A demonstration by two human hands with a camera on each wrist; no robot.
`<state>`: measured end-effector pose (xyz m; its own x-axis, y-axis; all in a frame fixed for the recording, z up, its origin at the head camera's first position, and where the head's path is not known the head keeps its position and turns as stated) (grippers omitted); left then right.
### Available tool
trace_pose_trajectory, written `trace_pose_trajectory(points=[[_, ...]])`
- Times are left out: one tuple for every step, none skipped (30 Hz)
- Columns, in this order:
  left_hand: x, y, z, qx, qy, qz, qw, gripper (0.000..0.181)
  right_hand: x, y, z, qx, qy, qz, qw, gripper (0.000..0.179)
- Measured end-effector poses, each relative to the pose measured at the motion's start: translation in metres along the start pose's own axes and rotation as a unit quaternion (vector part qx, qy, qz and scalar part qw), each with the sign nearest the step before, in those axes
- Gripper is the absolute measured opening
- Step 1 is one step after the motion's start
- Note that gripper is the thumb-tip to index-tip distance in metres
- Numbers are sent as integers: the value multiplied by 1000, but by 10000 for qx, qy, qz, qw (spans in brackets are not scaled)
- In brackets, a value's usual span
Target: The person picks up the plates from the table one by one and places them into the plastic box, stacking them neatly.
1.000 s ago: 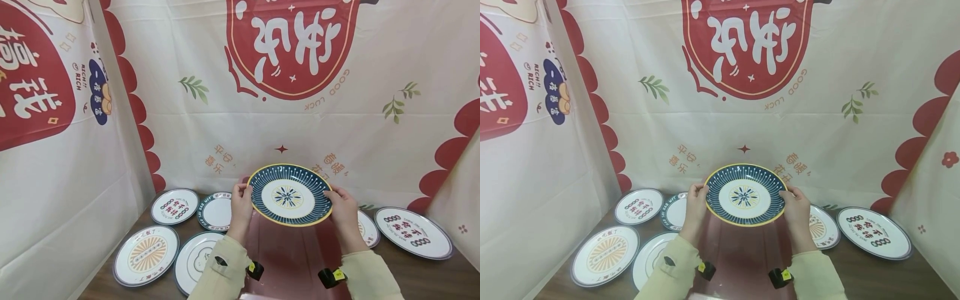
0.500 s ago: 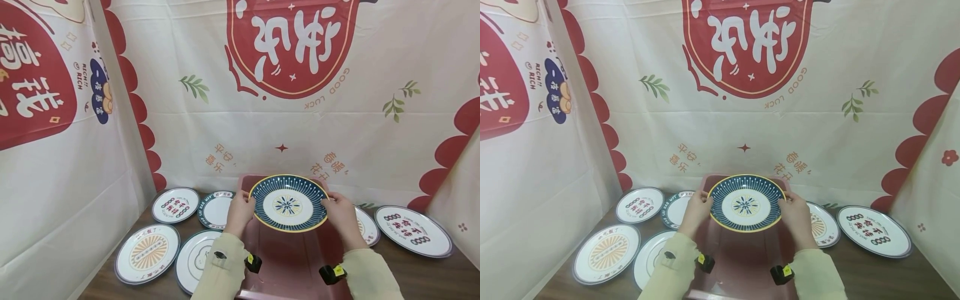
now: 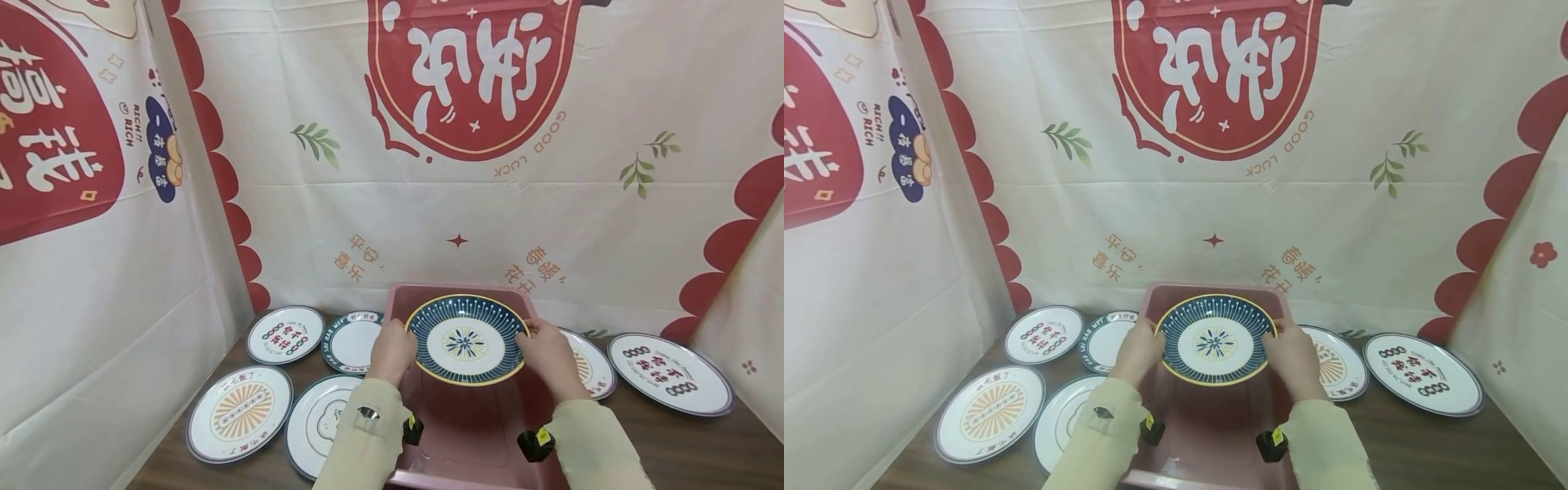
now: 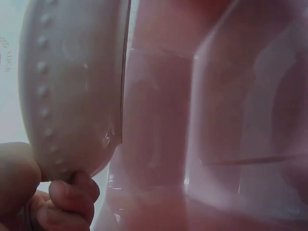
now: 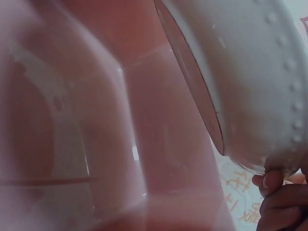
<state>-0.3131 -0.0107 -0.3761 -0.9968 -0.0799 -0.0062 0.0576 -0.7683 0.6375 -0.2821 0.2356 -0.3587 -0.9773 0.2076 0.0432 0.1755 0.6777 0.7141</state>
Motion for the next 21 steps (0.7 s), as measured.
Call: trace_pose_trajectory(points=[[1,-1,0,161,-7,17,9999,20,0,0,1,-87,-4,-32,10000,45],[1,-3,0,339,-43,57,9994,22,1,-1,1,-197,11,-66,9998,45],[1,-4,1,525,-85,109,9985,23,1,-1,2,-321,33,-87,9994,45],[1,-5,1,700,-135,160,9973,24,1,-2,2,-446,62,-109,9989,44],[1,-7,1,857,-192,209,9959,23,2,-3,3,-552,91,-133,9983,44],[0,-8,1,934,-202,220,9952,22,2,-4,3,-677,132,-145,9975,44],[0,-10,1,1018,-223,232,9943,22,3,-5,4,-781,161,-157,9967,43],[0,-11,1,1128,-269,253,9929,21,3,-5,4,-899,187,-150,9957,43],[0,-12,1,1218,-293,260,9918,20,4,-6,5,-980,202,-147,9949,42],[-1,-13,1,1289,-315,257,9908,20,4,-7,5,-1053,209,-142,9941,42],[-1,-13,1,1357,-335,255,9899,21,4,-8,6,-1108,197,-145,9935,41],[-2,-14,1,1403,-333,238,9893,22,4,-9,6,-1162,180,-141,9930,40],[-2,-15,1,1496,-370,244,9878,23,4,-10,7,-1207,164,-144,9924,39],[-2,-16,1,1571,-370,232,9866,25,4,-11,7,-1248,165,-138,9919,39],[-3,-16,1,1666,-365,212,9851,27,5,-13,7,-1258,161,-141,9918,38],[-3,-17,1,1788,-358,184,9831,30,5,-14,8,-1280,156,-142,9916,37],[-3,-17,1,1968,-368,161,9796,33,5,-15,8,-1321,180,-137,9910,37],[-4,-17,1,2162,-378,142,9755,35,5,-17,8,-1354,195,-124,9905,37],[-5,-18,1,2374,-391,127,9706,37,6,-18,8,-1394,218,-123,9899,36],[-5,-18,1,2556,-384,99,9660,40,6,-20,8,-1408,231,-124,9897,36],[-6,-18,1,2755,-392,73,9605,42,6,-21,9,-1448,240,-129,9891,35]])
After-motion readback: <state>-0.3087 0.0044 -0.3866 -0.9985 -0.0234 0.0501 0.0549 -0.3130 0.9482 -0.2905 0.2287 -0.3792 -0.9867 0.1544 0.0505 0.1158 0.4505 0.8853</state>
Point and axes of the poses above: each hand's wrist, its own x-axis towards the middle knuckle, its own y-axis out of the back of the hand, z = x × y, the point moved 2 cm from there along x, towards the middle knuckle, and after that the axes turned 2 degrees about y, right-handed, at the moved point
